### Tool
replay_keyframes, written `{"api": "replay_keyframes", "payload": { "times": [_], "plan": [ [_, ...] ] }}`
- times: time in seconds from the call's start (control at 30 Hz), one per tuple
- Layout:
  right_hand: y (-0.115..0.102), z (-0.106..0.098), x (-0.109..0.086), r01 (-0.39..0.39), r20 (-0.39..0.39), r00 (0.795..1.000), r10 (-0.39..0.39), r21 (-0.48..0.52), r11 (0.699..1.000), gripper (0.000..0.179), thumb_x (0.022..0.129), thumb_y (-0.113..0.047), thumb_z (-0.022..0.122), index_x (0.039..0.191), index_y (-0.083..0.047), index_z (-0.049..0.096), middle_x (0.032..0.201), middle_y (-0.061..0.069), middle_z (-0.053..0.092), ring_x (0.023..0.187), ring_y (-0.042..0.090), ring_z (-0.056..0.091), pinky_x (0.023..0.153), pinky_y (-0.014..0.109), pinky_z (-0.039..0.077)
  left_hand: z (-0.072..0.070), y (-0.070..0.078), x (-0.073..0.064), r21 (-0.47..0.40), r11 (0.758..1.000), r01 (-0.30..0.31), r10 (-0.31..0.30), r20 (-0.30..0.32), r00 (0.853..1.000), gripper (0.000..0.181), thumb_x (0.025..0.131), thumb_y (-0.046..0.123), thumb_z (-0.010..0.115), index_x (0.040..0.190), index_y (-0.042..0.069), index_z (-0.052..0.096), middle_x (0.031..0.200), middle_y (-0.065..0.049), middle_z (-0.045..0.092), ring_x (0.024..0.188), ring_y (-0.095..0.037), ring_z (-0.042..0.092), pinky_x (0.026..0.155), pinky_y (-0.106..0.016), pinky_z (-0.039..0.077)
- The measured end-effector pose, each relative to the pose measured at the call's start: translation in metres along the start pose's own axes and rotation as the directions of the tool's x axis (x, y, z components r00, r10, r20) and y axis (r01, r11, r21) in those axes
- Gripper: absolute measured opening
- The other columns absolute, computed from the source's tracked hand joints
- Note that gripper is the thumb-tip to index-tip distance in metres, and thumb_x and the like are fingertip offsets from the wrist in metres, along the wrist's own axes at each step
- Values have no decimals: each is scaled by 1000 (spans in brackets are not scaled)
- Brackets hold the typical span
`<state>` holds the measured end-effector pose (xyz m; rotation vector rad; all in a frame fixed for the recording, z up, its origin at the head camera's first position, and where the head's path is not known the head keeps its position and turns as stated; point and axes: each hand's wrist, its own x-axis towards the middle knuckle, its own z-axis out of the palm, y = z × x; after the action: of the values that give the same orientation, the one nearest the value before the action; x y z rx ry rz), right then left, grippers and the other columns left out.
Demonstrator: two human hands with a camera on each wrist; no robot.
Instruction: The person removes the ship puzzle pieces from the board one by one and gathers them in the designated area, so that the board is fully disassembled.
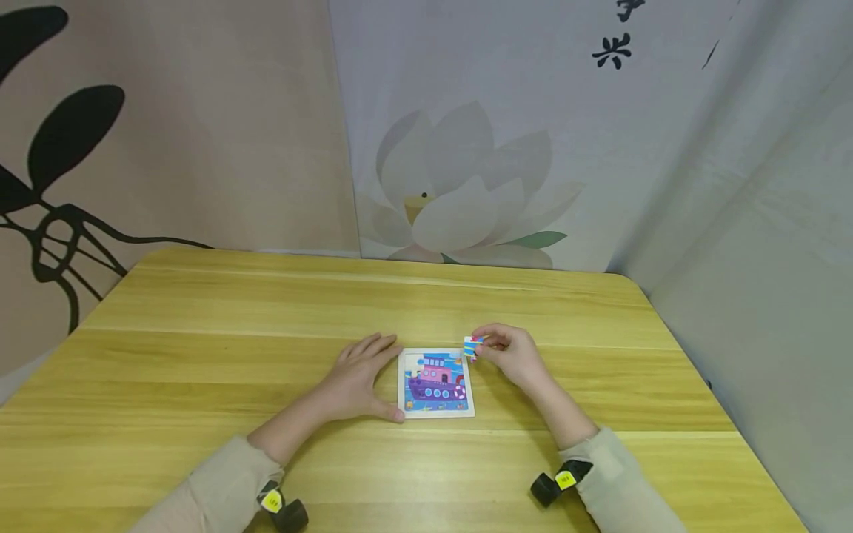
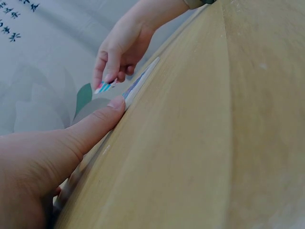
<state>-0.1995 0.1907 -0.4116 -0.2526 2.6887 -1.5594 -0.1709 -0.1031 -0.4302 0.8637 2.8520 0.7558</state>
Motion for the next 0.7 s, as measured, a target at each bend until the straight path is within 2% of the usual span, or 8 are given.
{"api": "replay_keyframes", "payload": {
  "times": [0.3, 0.53, 0.7],
  "plan": [
    [9, -11, 0, -16, -8, 1000, 16, -26, 1000, 20, 84, 0, 71, 103, -4, 72, 81, 5, 66, 75, 19, 54, 61, 25, 44, 0, 0, 0, 4, 1000, -3, 3, 0, 1000, 122, 55, 78, 69, 148, 6, 35, 155, -13, 23, 142, -38, 13, 109, -61, 9],
    [14, -12, 1, -47, -11, 999, 47, -53, 997, 18, 83, -1, 72, 101, -3, 72, 81, 5, 65, 75, 18, 53, 63, 26, 44, 0, 0, -1, 0, 1000, -9, 9, -1, 1000, 121, 56, 78, 69, 148, 6, 35, 155, -14, 24, 142, -38, 13, 109, -61, 9],
    [17, -9, 1, -28, -10, 1000, 27, -98, 995, 17, 82, -2, 73, 100, -4, 73, 79, 4, 64, 73, 17, 54, 64, 27, 44, 0, 0, -1, 1, 1000, -13, 13, -2, 1000, 120, 57, 77, 70, 147, 5, 36, 155, -14, 24, 141, -38, 13, 108, -62, 10]
  ]
}}
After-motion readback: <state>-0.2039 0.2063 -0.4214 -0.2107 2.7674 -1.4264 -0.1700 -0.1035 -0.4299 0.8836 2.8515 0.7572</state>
